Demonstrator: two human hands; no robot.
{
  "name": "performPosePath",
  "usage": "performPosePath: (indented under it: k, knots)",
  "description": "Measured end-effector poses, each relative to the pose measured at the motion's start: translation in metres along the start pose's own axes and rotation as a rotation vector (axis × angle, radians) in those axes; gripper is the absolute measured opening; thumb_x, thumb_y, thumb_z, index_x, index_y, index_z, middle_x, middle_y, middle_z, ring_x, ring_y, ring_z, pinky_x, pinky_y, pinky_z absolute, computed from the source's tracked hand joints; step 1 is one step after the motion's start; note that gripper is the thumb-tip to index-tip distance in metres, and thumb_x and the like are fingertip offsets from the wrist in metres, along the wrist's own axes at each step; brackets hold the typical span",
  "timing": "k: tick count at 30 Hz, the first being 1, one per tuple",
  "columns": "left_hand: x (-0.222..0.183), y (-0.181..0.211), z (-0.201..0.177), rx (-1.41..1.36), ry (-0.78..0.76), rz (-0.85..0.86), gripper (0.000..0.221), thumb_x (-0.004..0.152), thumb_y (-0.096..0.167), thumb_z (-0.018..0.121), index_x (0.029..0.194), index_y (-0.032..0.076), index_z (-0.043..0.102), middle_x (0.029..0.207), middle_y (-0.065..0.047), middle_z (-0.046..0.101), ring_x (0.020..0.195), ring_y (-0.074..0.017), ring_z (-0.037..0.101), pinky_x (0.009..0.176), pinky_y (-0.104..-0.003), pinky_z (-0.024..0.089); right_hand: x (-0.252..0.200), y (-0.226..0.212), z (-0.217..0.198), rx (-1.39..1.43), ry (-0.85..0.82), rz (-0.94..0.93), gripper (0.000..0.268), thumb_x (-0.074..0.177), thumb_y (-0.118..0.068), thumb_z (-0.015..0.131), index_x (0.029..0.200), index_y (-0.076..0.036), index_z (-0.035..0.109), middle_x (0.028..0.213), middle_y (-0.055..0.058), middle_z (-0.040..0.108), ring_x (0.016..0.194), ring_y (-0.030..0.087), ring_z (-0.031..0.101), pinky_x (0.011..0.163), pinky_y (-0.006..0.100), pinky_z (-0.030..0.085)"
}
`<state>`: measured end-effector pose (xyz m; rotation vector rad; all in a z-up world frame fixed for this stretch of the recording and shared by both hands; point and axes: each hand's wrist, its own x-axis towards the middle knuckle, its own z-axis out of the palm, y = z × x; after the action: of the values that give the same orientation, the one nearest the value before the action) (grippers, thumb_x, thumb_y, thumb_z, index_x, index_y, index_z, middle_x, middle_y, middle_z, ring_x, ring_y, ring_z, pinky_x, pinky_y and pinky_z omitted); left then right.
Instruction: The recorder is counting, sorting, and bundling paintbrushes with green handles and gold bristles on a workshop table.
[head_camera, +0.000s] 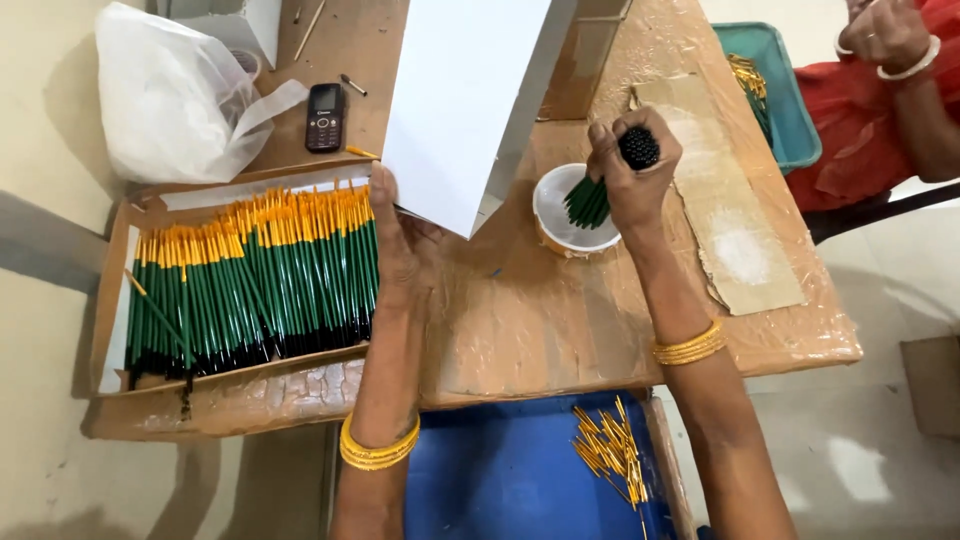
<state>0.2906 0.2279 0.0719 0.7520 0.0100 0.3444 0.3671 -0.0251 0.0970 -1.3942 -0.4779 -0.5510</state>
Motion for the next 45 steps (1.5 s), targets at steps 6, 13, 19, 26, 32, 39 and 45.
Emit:
performPosePath:
  k: [6,13,19,26,32,39,45]
  knots:
    - [0.001,-0.003,-0.006,-0.043,-0.118,0.042,0.050,0.100,0.062,0.067,0.116,0.015,0.059,0.086,0.005,0.060,0.072,-0.0040,0.059,0.059,-0.021,0.051,-0.001,0.014,0.000,-0.023,-0.034,-0.018,0.027,0.103,-0.001,0.073,0.090,-0.005,0.051,0.069,0.000,0.055,0.057,0.009,0.057,0.052,0.025,0.043]
    - [-0.010,0.019,0.025,-0.004,-0.021,-0.069,0.056,0.085,0.063,0.062,0.118,0.018,0.059,0.095,0.004,0.070,0.083,-0.0065,0.070,0.072,-0.027,0.061,0.000,0.011,0.005,-0.074,-0.021,0.012,0.028,0.101,-0.002,0.074,0.087,-0.005,0.050,0.066,-0.001,0.055,0.056,0.009,0.059,0.050,0.025,0.044]
    - [-0.001,-0.003,-0.004,-0.004,-0.099,-0.039,0.051,0.092,0.065,0.061,0.114,0.018,0.059,0.082,0.006,0.063,0.070,-0.0049,0.062,0.059,-0.024,0.051,-0.003,0.006,0.007,-0.109,-0.049,0.016,0.028,0.101,-0.004,0.076,0.088,-0.005,0.052,0.072,0.000,0.054,0.058,0.009,0.059,0.050,0.026,0.045]
    - [-0.003,-0.004,-0.005,-0.007,-0.145,0.025,0.044,0.102,0.061,0.063,0.109,0.017,0.062,0.075,0.007,0.057,0.063,-0.0034,0.055,0.053,-0.022,0.045,-0.003,0.003,0.009,-0.120,-0.027,0.039,0.029,0.100,-0.005,0.077,0.087,-0.005,0.052,0.068,0.000,0.055,0.057,0.009,0.058,0.050,0.025,0.044]
    - [0.001,-0.002,0.001,-0.108,-0.097,-0.029,0.050,0.095,0.058,0.065,0.121,0.016,0.058,0.094,0.006,0.063,0.076,-0.0032,0.060,0.066,-0.023,0.051,-0.001,0.010,0.009,-0.185,-0.055,-0.034,0.031,0.099,-0.003,0.077,0.084,-0.004,0.050,0.069,0.001,0.053,0.055,0.010,0.059,0.048,0.026,0.044]
    - [-0.010,0.009,0.008,0.082,-0.136,-0.007,0.059,0.101,0.059,0.064,0.129,0.008,0.059,0.097,0.001,0.062,0.076,-0.0060,0.056,0.061,-0.022,0.047,0.010,-0.004,-0.014,0.120,0.091,0.011,0.023,0.101,-0.007,0.072,0.089,-0.007,0.053,0.067,0.002,0.057,0.053,0.012,0.056,0.052,0.029,0.047]
    - [-0.009,0.007,0.013,0.385,-0.183,0.098,0.064,0.092,0.050,0.069,0.137,0.008,0.055,0.122,-0.003,0.064,0.108,-0.0133,0.065,0.084,-0.029,0.061,0.022,-0.031,-0.074,0.522,0.333,0.282,0.023,0.106,-0.013,0.070,0.089,-0.010,0.056,0.064,0.000,0.050,0.055,0.015,0.054,0.058,0.034,0.052]
